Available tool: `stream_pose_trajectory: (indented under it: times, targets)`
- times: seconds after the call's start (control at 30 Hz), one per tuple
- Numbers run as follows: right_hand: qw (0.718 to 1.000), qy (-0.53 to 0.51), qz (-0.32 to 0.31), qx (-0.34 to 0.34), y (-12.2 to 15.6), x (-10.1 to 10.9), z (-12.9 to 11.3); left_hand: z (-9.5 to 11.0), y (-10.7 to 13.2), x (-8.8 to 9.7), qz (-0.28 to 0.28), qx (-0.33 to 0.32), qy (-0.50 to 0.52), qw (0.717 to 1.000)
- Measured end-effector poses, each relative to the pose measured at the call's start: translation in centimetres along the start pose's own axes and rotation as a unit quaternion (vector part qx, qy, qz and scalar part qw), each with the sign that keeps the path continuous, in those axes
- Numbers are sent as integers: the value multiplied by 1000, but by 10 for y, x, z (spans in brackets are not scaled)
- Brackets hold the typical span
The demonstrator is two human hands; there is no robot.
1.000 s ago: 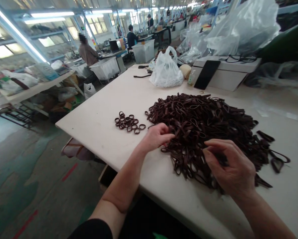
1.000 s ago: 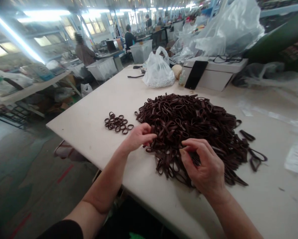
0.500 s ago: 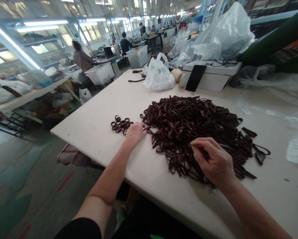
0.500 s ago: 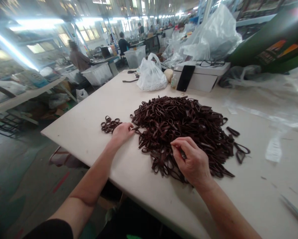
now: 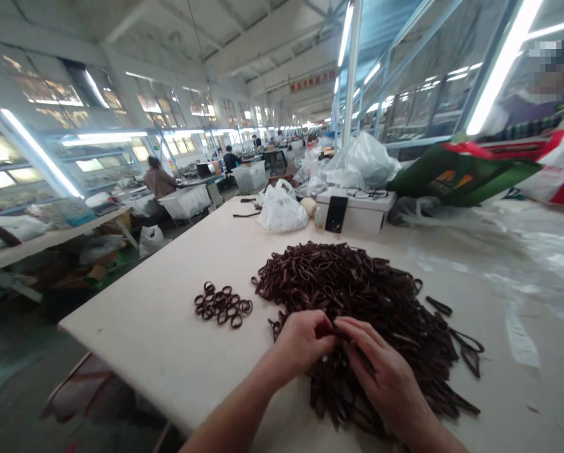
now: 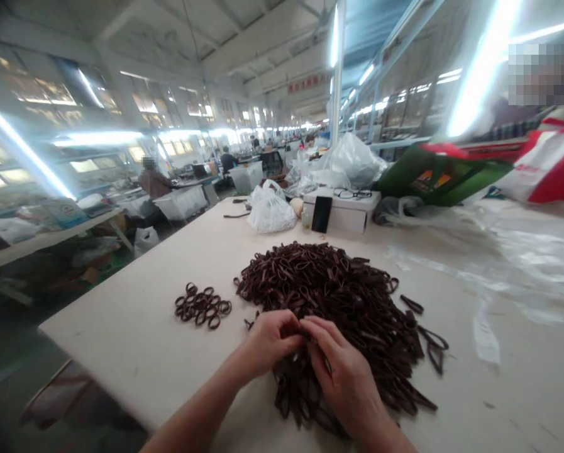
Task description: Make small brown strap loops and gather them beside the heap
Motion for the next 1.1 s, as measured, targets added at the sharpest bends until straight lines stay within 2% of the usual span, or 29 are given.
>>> stream_pose_trajectory:
  times: [0.07,0.13,0.3,0.57,0.63,0.7,0.83,0.97,1.1]
  targets:
    - [1000,-5,6,4,1,0,6,3,-1,-15,7,-6,36,999]
    - [1000,-9,16,-1,0,2,8,-2,-2,-23,3,15,89,996]
    - [1000,-16,6,-14,-1,5,4,-22,0,-30,-80,126,263,953]
    - [991,-36,-47,-122,2,0,6,-14,9,-32,-159,128,292,934]
    - [988,-35,-53,-141,0,4,2,-13,8,-30,-151,131,293,935]
    - [983,-58,-58,-164,-4,10,-4,-14,6,-26,-118,130,293,940]
    - [964,-165,-89,-187,-11,19,-11,-15,0,-17,-52,132,308,941]
    - [964,-196,-93,-156,-14,15,-13,-17,-2,-15,-32,116,322,939]
    - [983,-127,-62,-114,-11,6,-12,-21,-1,-22,-26,93,287,953]
Point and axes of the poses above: each hand's wrist, its own y-axis away from the middle knuckle, its own x-axis out of the back of the hand, z = x × y, the point moved 2 cm from there along -y, towards the middle knuckle, and after that the axes turned 7 degrees about x, right-handed, at the moved point
